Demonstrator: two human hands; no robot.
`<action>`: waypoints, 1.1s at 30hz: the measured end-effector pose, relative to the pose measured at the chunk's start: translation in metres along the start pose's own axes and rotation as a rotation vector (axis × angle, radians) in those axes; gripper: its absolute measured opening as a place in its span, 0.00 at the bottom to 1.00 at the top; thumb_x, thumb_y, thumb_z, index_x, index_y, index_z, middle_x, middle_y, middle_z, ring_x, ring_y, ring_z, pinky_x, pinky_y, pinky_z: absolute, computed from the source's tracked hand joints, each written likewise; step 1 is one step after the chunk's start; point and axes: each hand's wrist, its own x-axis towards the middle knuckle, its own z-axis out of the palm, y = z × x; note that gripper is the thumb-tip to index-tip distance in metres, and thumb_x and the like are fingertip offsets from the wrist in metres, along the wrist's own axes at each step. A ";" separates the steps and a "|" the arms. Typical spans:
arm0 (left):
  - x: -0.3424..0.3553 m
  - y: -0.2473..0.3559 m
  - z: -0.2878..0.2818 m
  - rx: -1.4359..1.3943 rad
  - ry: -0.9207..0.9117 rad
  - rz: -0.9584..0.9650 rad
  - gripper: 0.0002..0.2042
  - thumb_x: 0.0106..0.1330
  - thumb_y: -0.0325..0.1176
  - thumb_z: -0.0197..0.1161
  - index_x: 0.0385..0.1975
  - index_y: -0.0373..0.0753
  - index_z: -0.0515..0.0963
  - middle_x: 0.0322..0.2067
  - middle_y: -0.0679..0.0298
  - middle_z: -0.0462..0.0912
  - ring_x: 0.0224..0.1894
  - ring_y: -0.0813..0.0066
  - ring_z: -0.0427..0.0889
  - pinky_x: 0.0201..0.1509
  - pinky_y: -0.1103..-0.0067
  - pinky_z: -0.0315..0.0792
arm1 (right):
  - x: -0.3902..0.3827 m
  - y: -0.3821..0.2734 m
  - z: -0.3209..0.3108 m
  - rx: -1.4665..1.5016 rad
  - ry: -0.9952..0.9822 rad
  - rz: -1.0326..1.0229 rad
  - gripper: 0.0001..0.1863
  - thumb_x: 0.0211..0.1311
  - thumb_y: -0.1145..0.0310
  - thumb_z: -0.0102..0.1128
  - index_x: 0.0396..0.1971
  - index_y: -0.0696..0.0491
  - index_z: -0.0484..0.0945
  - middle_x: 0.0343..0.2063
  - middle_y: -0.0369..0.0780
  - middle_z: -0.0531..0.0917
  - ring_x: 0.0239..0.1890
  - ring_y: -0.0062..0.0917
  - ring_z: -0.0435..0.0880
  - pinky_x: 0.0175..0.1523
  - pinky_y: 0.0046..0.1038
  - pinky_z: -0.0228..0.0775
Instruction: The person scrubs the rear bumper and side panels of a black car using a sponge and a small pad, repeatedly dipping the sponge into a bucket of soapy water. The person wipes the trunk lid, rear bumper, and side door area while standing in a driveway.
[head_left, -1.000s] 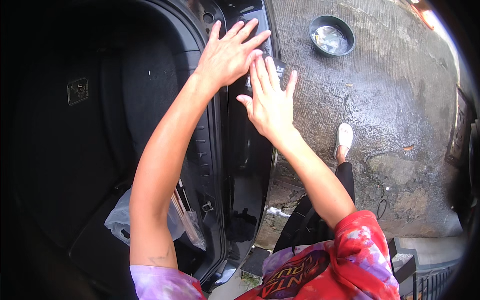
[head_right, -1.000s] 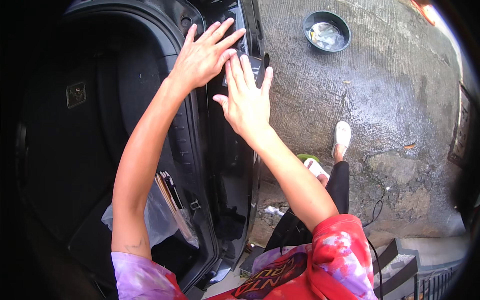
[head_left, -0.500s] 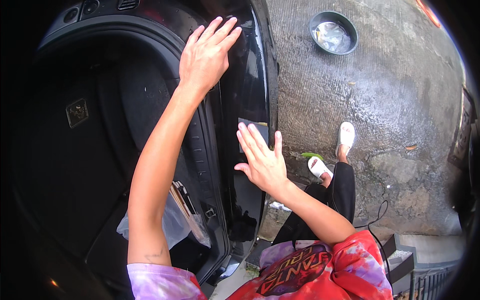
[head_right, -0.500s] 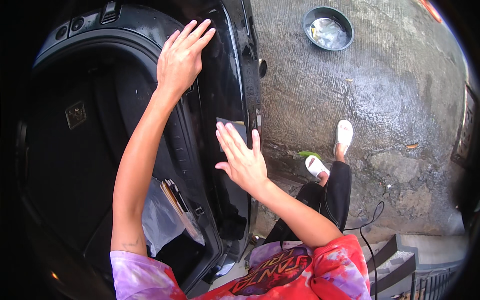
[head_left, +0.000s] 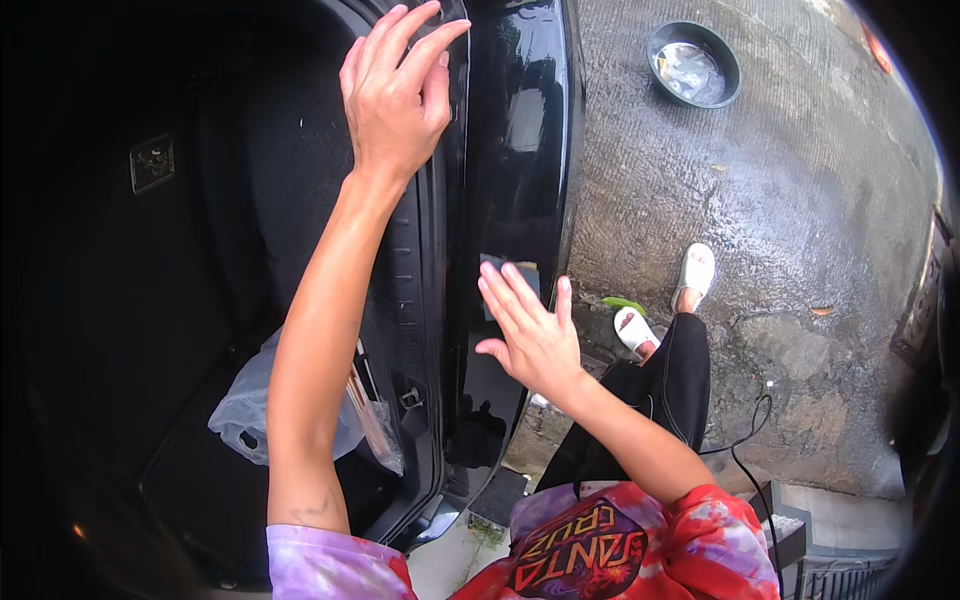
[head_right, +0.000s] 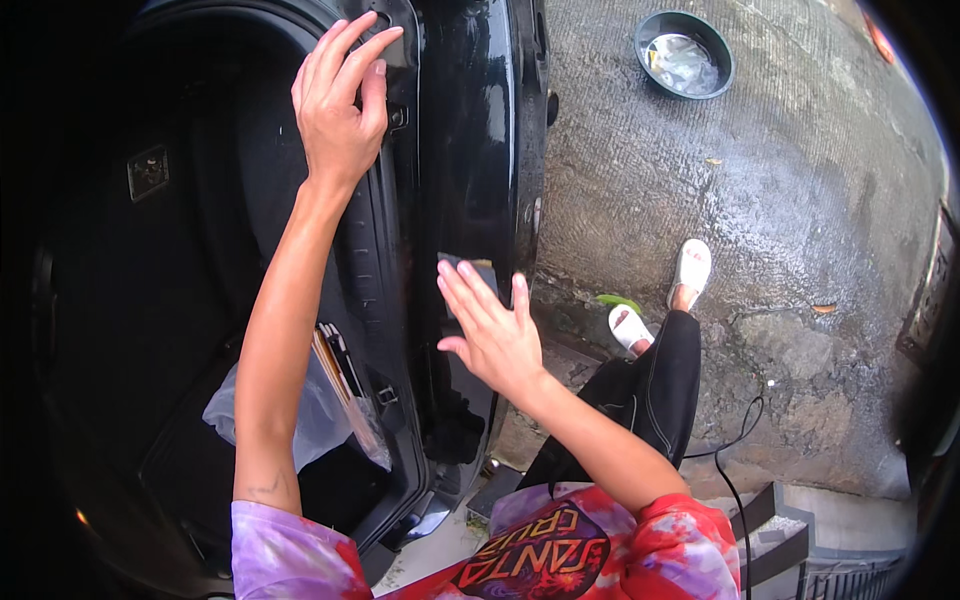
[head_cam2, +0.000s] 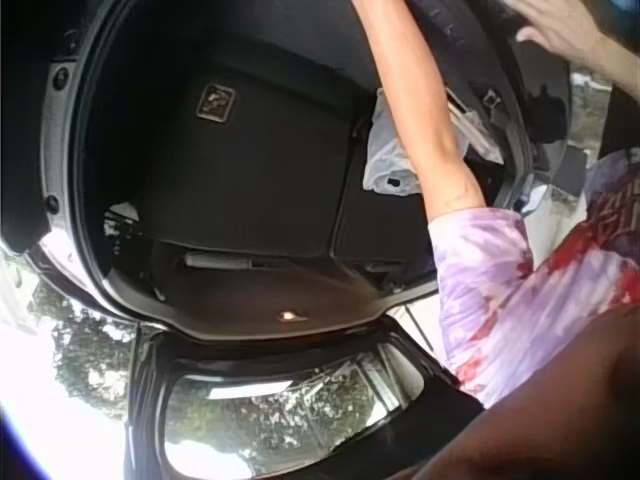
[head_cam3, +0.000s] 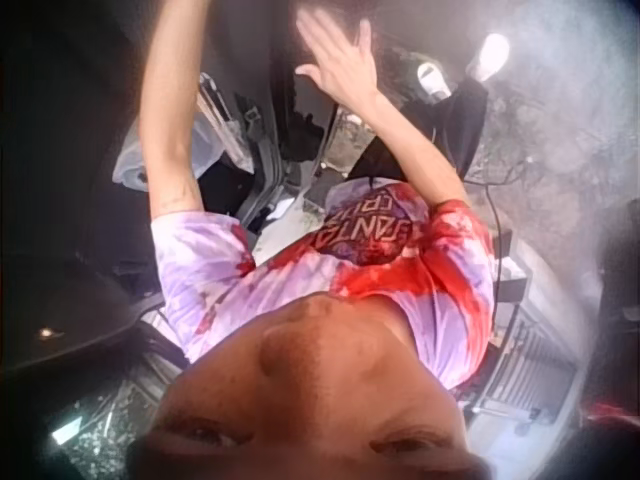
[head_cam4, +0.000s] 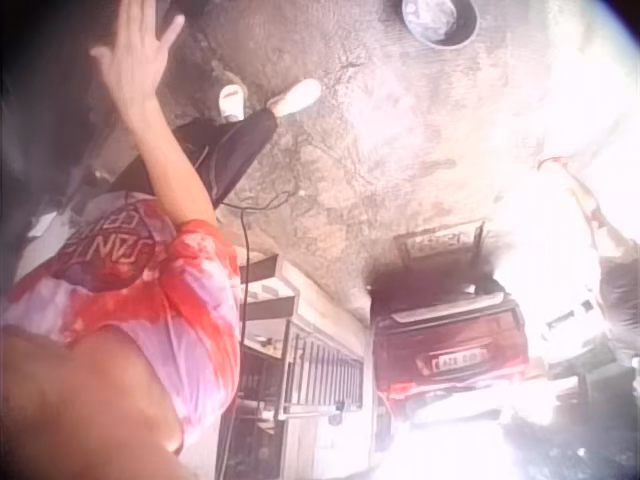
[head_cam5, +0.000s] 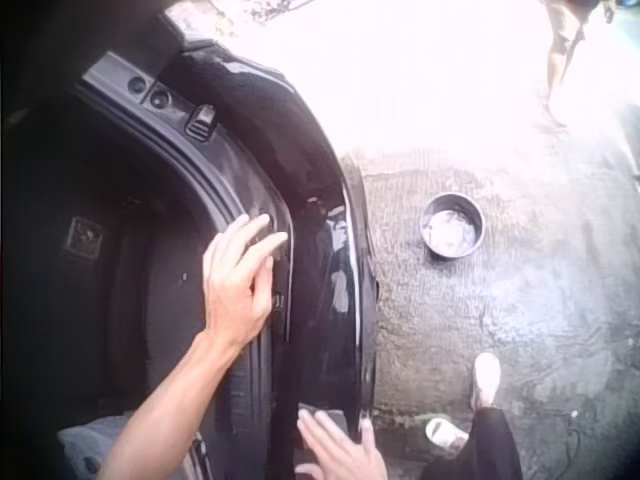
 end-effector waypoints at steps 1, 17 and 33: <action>-0.024 0.008 -0.015 -0.014 0.007 -0.080 0.18 0.70 0.29 0.62 0.58 0.52 0.82 0.63 0.65 0.80 0.70 0.60 0.72 0.73 0.61 0.62 | 0.031 0.015 -0.016 -0.035 0.042 0.037 0.49 0.57 0.34 0.60 0.75 0.47 0.64 0.79 0.32 0.56 0.81 0.25 0.49 0.77 0.64 0.34; -0.149 0.045 -0.051 -0.311 -0.025 -0.650 0.26 0.76 0.45 0.60 0.69 0.41 0.71 0.64 0.49 0.75 0.68 0.49 0.71 0.72 0.61 0.64 | 0.082 0.039 -0.015 -0.313 0.433 0.019 0.42 0.66 0.39 0.55 0.72 0.53 0.67 0.76 0.37 0.63 0.79 0.30 0.56 0.76 0.65 0.39; 0.001 0.091 0.042 0.337 -0.299 0.210 0.19 0.75 0.39 0.54 0.61 0.41 0.78 0.70 0.46 0.67 0.72 0.53 0.68 0.72 0.53 0.63 | -0.040 -0.036 0.028 0.125 0.080 0.186 0.49 0.60 0.42 0.63 0.76 0.52 0.59 0.79 0.36 0.55 0.81 0.30 0.51 0.74 0.70 0.36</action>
